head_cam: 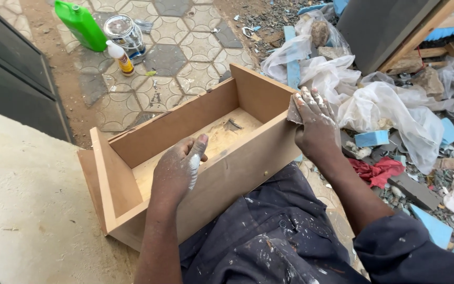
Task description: Sanding the interior and exterior edges of a wooden box to smooth the surface.
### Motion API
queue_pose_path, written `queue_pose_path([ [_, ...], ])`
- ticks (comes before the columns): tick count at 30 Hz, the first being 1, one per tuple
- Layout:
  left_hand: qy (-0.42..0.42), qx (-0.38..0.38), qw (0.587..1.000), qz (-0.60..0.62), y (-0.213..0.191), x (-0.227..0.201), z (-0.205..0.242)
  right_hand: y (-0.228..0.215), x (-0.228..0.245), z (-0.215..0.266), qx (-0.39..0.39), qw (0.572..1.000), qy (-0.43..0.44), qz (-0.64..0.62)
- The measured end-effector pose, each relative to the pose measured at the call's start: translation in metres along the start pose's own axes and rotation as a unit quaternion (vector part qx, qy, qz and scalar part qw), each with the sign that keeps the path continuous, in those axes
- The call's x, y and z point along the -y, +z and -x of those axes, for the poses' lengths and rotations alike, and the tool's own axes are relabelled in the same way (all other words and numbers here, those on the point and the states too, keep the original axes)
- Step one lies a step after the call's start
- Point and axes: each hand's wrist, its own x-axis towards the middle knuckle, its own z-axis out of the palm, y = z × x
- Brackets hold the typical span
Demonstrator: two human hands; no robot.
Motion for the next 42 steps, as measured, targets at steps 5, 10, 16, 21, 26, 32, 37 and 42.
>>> queue_pose_path([
  [5, -0.02, -0.03, 0.999, 0.025, 0.0, -0.003, 0.003, -0.022, 0.099, 0.028, -0.099, 0.963, -0.244, -0.061],
  [10, -0.019, -0.023, 0.999, 0.017, -0.002, -0.007, 0.01, -0.037, 0.119, 0.017, -0.074, 0.941, -0.314, -0.105],
  [16, -0.019, -0.024, 1.0, 0.006, -0.001, -0.005, 0.007, -0.026, 0.036, -0.03, 0.133, 0.978, -0.163, 0.002],
  [21, -0.02, -0.024, 0.999, 0.003, 0.0, -0.009, 0.008, -0.045, 0.065, -0.039, 0.149, 0.98, -0.118, 0.055],
  [26, -0.036, -0.063, 0.996, 0.057, 0.001, -0.003, 0.005, -0.11, 0.202, 0.016, 0.278, 0.909, -0.312, 0.002],
  [32, -0.033, -0.058, 0.994, 0.092, 0.002, -0.005, 0.008, -0.1, 0.204, 0.031, 0.199, 0.913, -0.352, -0.053],
  [37, -0.037, -0.044, 0.997, 0.049, 0.005, -0.005, 0.007, -0.106, 0.2, 0.037, 0.164, 0.918, -0.352, -0.078],
  [42, -0.029, -0.059, 0.997, 0.035, 0.005, 0.001, 0.004, -0.114, 0.199, 0.041, 0.127, 0.919, -0.362, -0.095],
])
